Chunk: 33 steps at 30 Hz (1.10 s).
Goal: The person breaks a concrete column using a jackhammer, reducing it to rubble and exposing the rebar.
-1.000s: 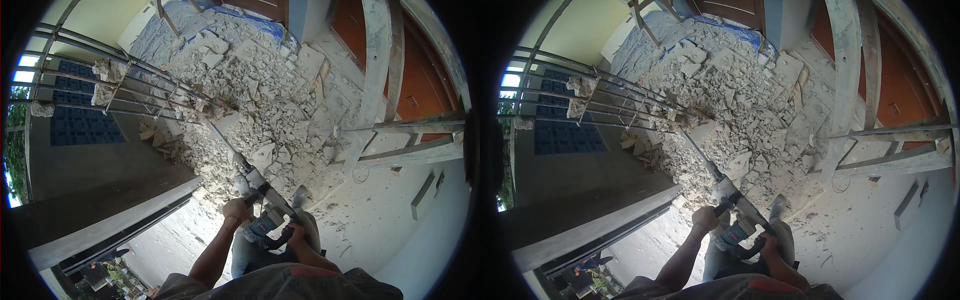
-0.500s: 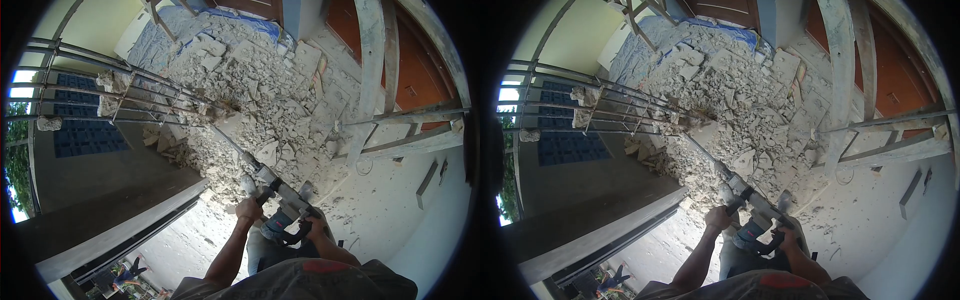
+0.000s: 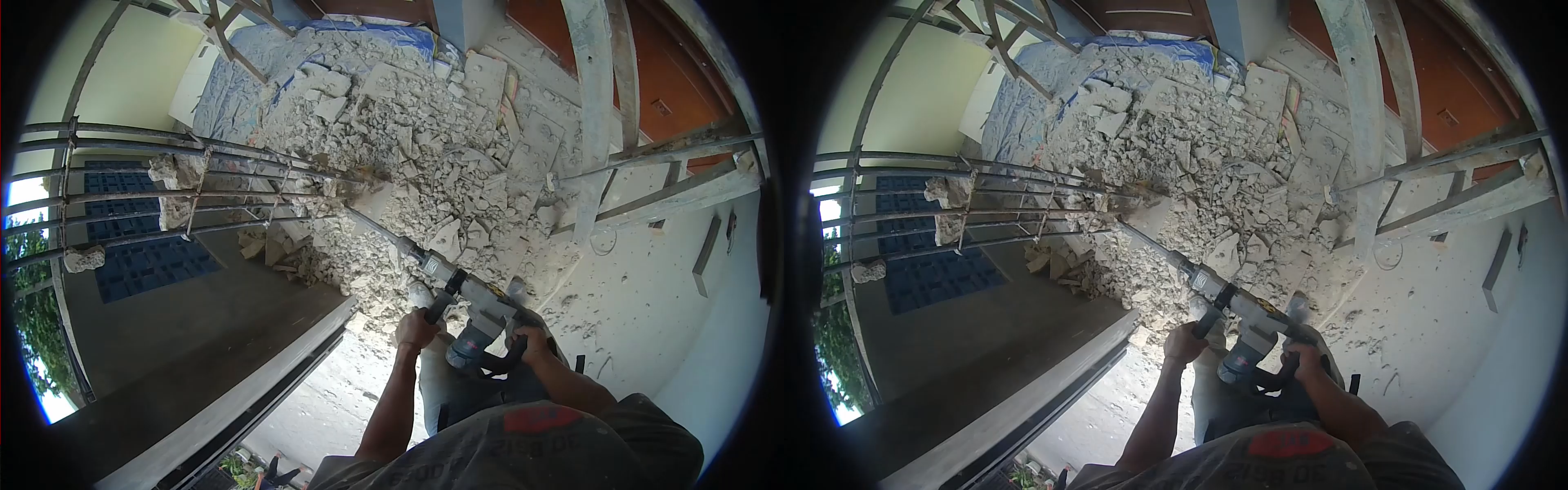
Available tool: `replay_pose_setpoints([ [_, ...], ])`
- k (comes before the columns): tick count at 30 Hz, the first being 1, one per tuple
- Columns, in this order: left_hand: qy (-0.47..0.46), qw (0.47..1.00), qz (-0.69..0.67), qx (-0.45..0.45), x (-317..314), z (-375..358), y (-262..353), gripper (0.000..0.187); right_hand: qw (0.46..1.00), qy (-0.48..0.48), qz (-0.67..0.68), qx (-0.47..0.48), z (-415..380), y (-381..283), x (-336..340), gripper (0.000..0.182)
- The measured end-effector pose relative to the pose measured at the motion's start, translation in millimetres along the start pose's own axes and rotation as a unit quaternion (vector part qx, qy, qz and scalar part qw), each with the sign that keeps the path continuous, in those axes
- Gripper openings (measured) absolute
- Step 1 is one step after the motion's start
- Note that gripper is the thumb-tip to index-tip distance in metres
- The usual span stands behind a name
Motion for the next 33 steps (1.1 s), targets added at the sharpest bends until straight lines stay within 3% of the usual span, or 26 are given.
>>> replay_pose_setpoints([
  [3, 0.002, 1.000, -0.006, -0.007, 5.0, 10.0, -4.0, 0.036, 0.996, 0.045, 0.078, -0.016, 5.4, 9.4, -8.0, 0.009],
  [15, 0.018, 0.998, 0.060, 0.004, 23.3, 32.8, -41.3, 0.038, 0.997, 0.051, 0.054, -0.024, 37.0, 45.5, -35.4, 0.009],
  [24, 0.059, 0.988, 0.141, 0.002, 42.4, 33.7, -52.1, 0.035, 0.996, -0.018, 0.080, -0.028, 72.4, 101.1, -44.6, 0.011],
  [27, 0.089, 0.966, 0.229, 0.081, 52.1, 19.4, -40.1, 0.031, 0.991, -0.077, 0.106, -0.024, 27.3, 83.4, -66.1, 0.017],
  [33, 0.094, 0.960, 0.247, 0.089, 56.0, 12.8, -28.8, 0.027, 0.979, -0.148, 0.140, -0.001, 21.6, 76.6, -73.2, 0.022],
])
Point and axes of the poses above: each hand's wrist, its own z-axis towards the middle knuckle, its own x-axis out of the back of the hand, y = z × x, the point moved 6 cm from there along z, towards the middle knuckle, and after that the axes turned 2 degrees about z, right-handed, at the moved point
